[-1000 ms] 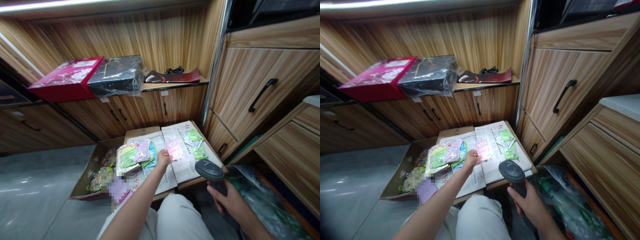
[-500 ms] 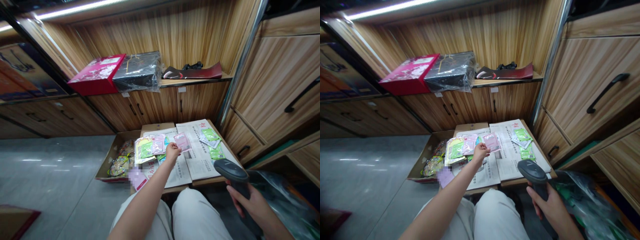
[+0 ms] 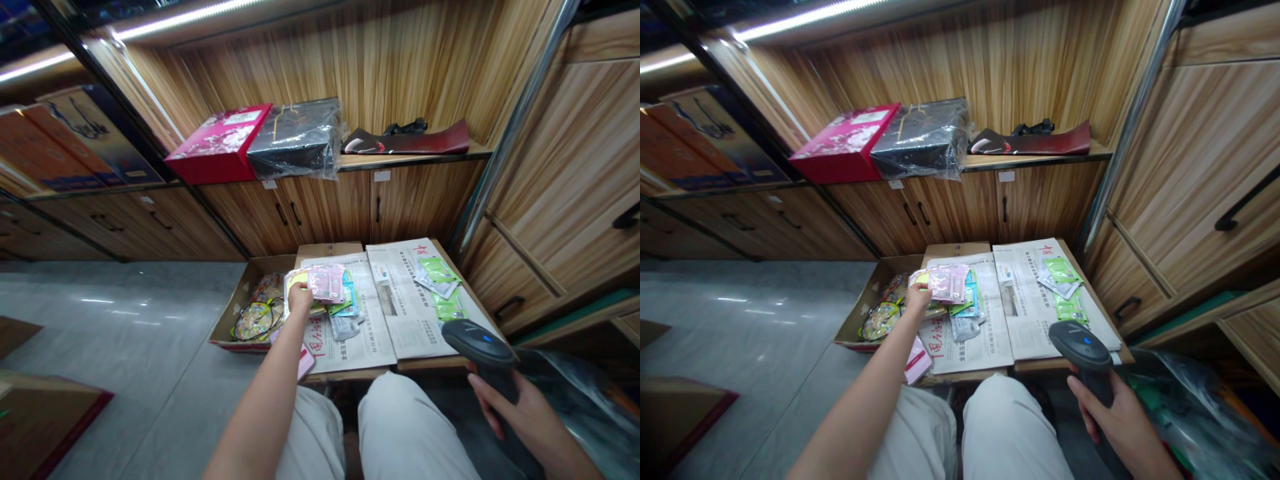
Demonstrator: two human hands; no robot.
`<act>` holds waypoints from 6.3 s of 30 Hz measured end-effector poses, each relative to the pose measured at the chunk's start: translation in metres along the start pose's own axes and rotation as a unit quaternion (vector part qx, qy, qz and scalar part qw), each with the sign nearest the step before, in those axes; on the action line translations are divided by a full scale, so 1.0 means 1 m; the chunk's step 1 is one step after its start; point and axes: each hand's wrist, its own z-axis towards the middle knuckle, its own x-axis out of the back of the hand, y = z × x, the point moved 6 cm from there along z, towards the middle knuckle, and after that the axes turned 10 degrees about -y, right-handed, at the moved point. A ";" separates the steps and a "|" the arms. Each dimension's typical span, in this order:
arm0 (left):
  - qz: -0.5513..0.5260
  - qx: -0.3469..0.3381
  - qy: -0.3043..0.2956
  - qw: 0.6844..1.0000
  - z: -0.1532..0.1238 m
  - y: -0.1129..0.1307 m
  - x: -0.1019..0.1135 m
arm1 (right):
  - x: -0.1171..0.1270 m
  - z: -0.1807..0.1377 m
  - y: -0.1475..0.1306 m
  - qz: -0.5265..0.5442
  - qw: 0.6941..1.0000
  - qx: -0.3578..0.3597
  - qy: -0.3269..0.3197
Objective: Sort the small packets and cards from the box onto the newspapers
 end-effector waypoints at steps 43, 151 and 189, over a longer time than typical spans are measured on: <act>0.344 -0.416 -0.242 0.806 -0.141 0.146 -0.236 | 0.063 0.014 0.020 0.074 0.988 -0.011 0.135; 0.378 -0.207 -0.081 0.899 -0.048 0.054 -0.022 | -0.006 -0.004 -0.006 0.018 1.000 -0.007 -0.010; 0.273 -0.183 -0.205 0.922 -0.096 0.172 -0.249 | 0.058 0.010 0.021 0.069 0.992 -0.036 0.096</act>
